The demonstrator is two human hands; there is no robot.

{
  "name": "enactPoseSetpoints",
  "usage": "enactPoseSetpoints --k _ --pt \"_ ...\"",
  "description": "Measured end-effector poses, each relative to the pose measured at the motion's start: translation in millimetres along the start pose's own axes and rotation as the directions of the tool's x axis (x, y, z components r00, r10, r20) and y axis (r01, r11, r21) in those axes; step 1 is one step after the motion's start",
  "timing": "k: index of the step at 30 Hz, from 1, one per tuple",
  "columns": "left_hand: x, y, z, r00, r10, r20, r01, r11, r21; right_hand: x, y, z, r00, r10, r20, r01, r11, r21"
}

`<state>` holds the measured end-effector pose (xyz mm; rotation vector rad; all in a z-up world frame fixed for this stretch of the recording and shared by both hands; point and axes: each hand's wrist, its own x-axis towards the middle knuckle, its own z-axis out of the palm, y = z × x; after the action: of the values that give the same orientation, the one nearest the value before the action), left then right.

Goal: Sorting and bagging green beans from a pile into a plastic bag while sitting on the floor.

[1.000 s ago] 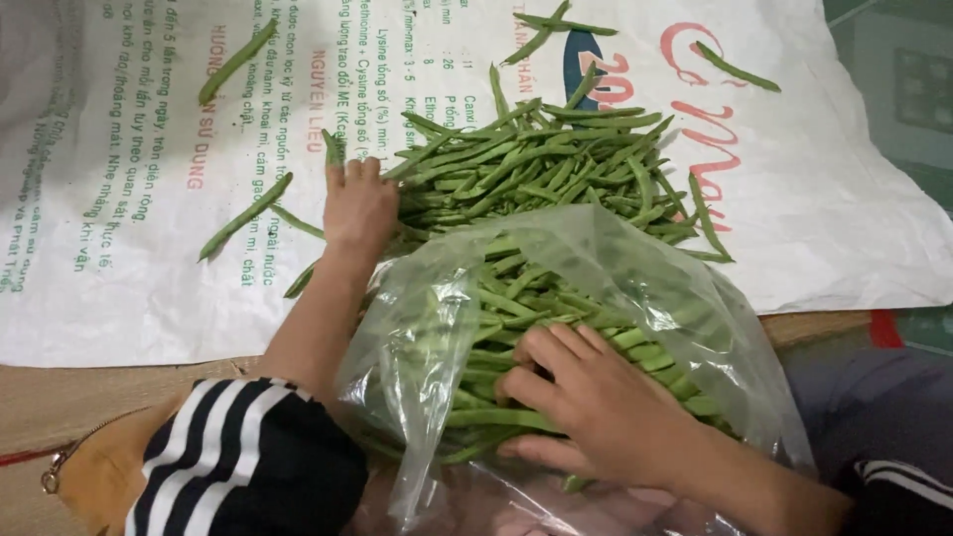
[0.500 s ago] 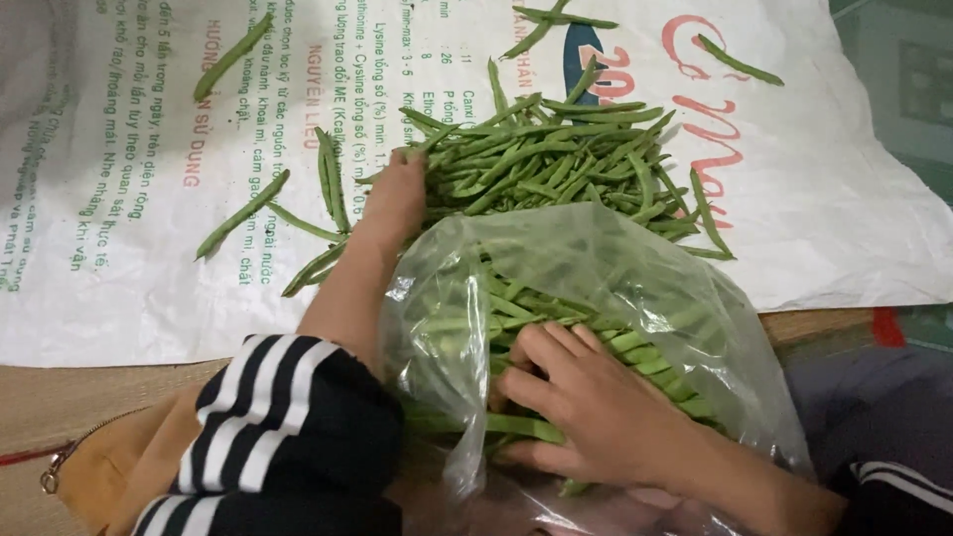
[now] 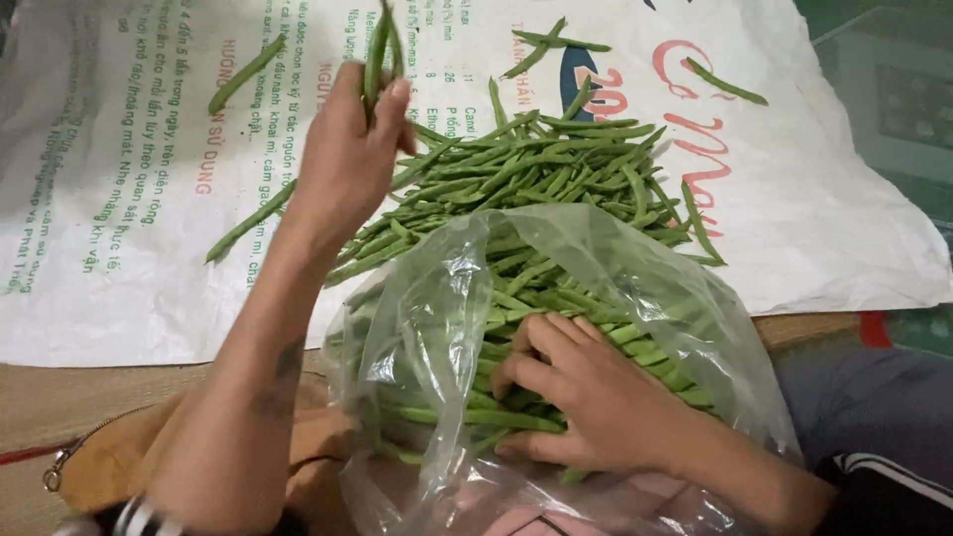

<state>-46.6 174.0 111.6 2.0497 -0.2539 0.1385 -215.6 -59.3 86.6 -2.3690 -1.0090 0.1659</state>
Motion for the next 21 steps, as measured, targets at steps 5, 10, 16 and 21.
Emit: enactPoseSetpoints --k 5,10,16,21 --pt "-75.3 117.4 -2.4 0.860 0.265 0.436 0.008 0.847 -0.531 -12.2 5.7 -5.9 1.000 -0.013 -0.010 0.013 0.999 -0.047" --pt "-128.1 85.5 47.4 0.693 -0.064 0.718 -0.039 0.991 0.125 -39.7 21.9 -33.2 0.999 0.008 0.048 0.000 0.988 -0.155" --pt "-158.1 14.0 31.1 0.891 0.262 0.370 -0.453 0.497 0.740 -84.9 61.7 -81.5 0.976 0.154 0.155 -0.095 0.938 -0.333" --pt "-141.5 41.0 11.8 0.829 0.151 0.539 -0.453 0.745 0.489 -72.1 32.7 -119.7 0.952 0.262 -0.159 -0.286 0.945 -0.156"
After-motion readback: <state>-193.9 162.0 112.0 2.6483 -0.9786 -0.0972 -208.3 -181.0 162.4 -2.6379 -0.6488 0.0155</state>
